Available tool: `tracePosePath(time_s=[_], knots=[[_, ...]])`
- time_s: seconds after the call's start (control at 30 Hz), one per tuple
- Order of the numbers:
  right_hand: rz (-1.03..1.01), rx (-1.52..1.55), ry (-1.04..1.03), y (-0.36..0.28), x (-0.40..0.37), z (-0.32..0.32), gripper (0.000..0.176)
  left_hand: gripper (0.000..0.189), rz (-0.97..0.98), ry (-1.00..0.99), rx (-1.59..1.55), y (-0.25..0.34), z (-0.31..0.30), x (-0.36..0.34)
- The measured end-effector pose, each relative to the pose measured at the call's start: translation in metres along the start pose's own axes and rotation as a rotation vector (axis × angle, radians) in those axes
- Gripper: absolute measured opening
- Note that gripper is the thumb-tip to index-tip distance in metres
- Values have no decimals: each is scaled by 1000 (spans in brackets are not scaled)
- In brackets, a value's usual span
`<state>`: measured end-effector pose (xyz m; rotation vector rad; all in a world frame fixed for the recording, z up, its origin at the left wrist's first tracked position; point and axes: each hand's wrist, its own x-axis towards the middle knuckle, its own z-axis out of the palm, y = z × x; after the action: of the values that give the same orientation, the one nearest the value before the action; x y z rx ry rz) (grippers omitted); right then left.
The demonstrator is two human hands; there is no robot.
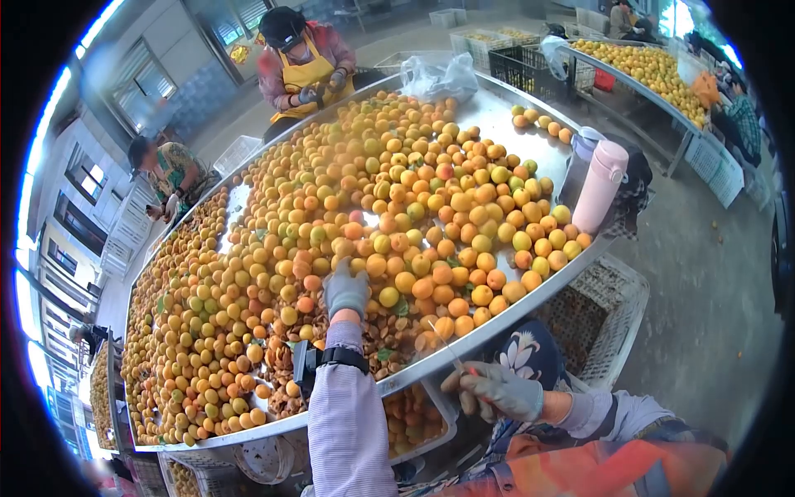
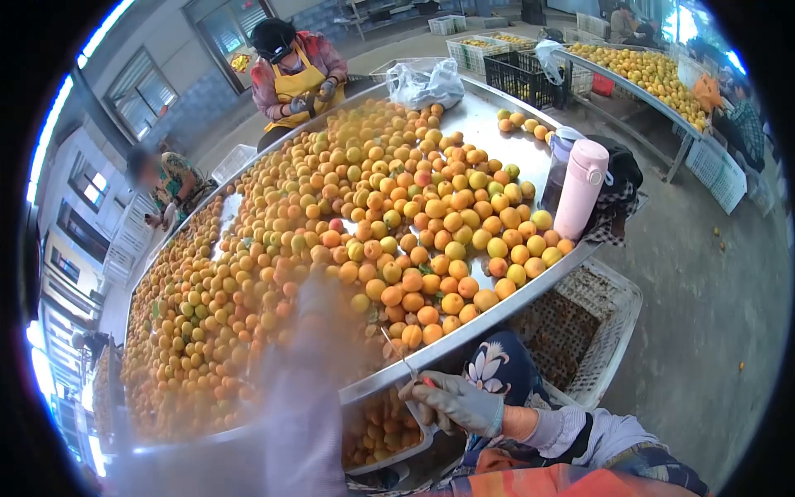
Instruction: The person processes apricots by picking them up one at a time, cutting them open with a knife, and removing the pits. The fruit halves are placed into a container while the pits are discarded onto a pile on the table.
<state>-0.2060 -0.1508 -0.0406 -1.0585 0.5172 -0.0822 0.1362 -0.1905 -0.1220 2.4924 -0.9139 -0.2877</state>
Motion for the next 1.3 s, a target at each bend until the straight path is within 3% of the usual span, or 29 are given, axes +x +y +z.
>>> tracePosePath(time_s=[0.07, 0.2, 0.27, 0.3, 0.33, 0.4, 0.47, 0.5, 0.53, 0.7, 0.8, 0.93, 1.0, 1.13, 1.2, 1.3], knots=[[63, 8, -14, 2, 2, -4, 37, 56, -60, -41, -76, -6, 6, 12], [3, -39, -1, 2, 9, -7, 41, 53, 15, 47, -207, -10, 5, 6], [-7, -25, -4, -9, 10, -4, 40, 45, 154, 18, -855, -7, -9, -14], [-30, -18, -6, -15, 11, -3, 40, 40, 183, -15, -907, 22, -47, -50], [-24, -10, -12, -16, 13, -2, 40, 40, 173, -15, -899, 15, -51, -60], [-51, -19, -55, -14, 20, 0, 37, 44, 554, 0, -630, -7, -58, -85], [-68, -1, -75, -10, 26, 7, 38, 48, 83, -290, -1423, 8, -71, -136], [-59, -69, -131, -5, 30, 9, 42, 53, 117, -292, -1567, 8, -69, -155], [-52, -135, -188, -2, 32, 13, 47, 56, 89, -299, -1459, 12, -80, -183], [-93, -295, -433, 7, 35, 31, 58, 58, 142, -336, -1643, -8, -64, -245], [-9, -331, -425, 4, 25, 44, 60, 56, 166, -335, -1655, -18, -63, -265], [-47, -312, -343, 17, 19, 57, 54, 56, 107, -286, -1662, -19, -68, -281], [-2, -305, -365, 15, 15, 60, 54, 57, 26, -367, -1761, -21, -71, -285], [52, -291, -369, 14, 6, 70, 53, 59, 71, -359, -1780, -30, -69, -290], [78, -274, -372, 18, 4, 73, 55, 62, 37, -210, -1705, -31, -67, -293], [121, -264, -398, 23, 6, 72, 58, 65, 64, -178, -1608, -38, -66, -293]])
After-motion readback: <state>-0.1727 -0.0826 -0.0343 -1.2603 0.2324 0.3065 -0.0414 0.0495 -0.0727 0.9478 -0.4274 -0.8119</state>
